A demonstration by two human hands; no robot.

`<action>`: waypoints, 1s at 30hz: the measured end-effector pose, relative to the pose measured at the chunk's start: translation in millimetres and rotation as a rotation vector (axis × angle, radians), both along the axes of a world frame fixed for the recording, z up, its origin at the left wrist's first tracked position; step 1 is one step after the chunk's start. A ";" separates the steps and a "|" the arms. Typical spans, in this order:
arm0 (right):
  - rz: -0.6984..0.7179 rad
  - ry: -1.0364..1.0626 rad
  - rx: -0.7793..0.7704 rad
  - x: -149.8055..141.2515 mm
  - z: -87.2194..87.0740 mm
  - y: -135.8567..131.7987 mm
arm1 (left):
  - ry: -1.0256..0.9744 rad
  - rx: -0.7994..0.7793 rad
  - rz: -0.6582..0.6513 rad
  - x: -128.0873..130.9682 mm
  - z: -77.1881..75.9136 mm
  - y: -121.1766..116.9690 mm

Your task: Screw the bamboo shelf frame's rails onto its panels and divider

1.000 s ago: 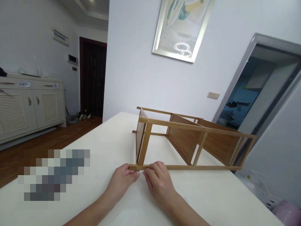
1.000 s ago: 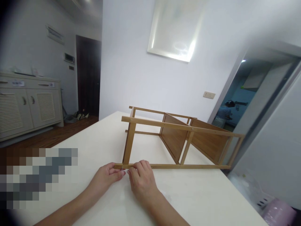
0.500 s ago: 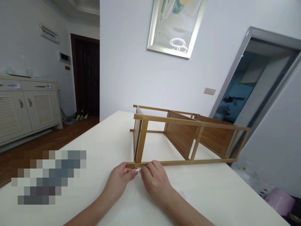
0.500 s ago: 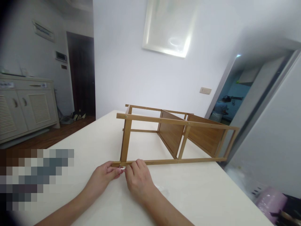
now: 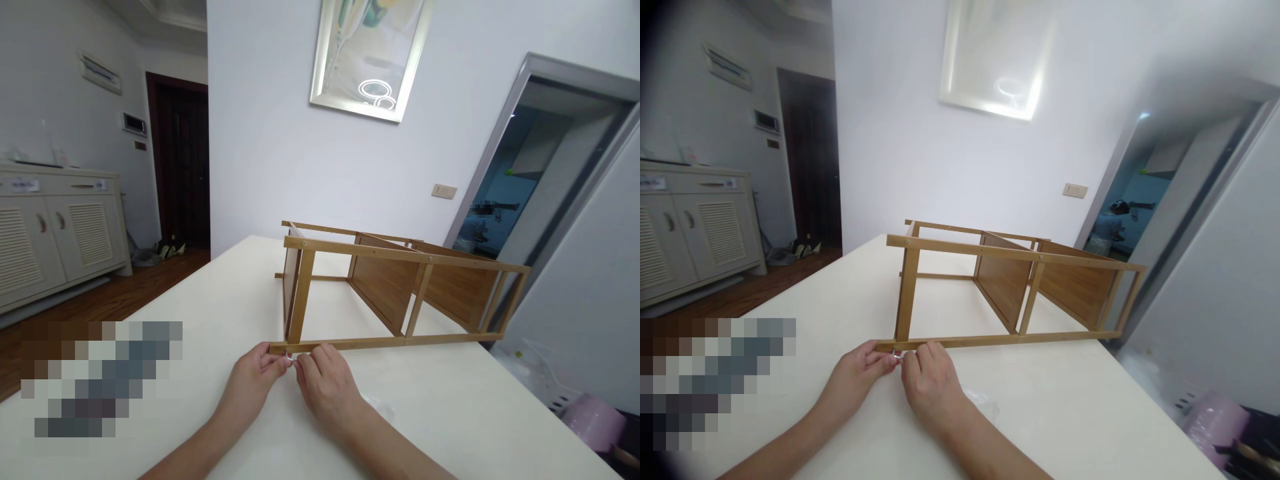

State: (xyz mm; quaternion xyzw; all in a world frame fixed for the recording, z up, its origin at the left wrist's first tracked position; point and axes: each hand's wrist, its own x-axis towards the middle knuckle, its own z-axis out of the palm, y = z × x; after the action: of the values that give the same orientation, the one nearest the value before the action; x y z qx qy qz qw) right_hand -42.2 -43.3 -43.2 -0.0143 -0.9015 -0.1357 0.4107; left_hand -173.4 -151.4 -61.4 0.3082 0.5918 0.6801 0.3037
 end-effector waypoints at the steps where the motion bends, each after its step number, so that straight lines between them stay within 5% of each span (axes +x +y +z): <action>1: -0.004 0.002 0.002 -0.5 -0.9 0.0 | 0.001 0.003 0.004 0.1 0.3 -0.2; 30: 0.031 -0.016 -0.127 -3.0 -8.0 -0.6 | 0.050 -0.002 0.052 2.7 9.3 -2.6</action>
State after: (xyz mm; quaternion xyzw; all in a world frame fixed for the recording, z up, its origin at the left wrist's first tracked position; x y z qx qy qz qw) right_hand -45.1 -44.0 -51.2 -0.0254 -0.9117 -0.0720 0.4038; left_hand -170.7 -154.1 -52.1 0.3093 0.6077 0.6794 0.2711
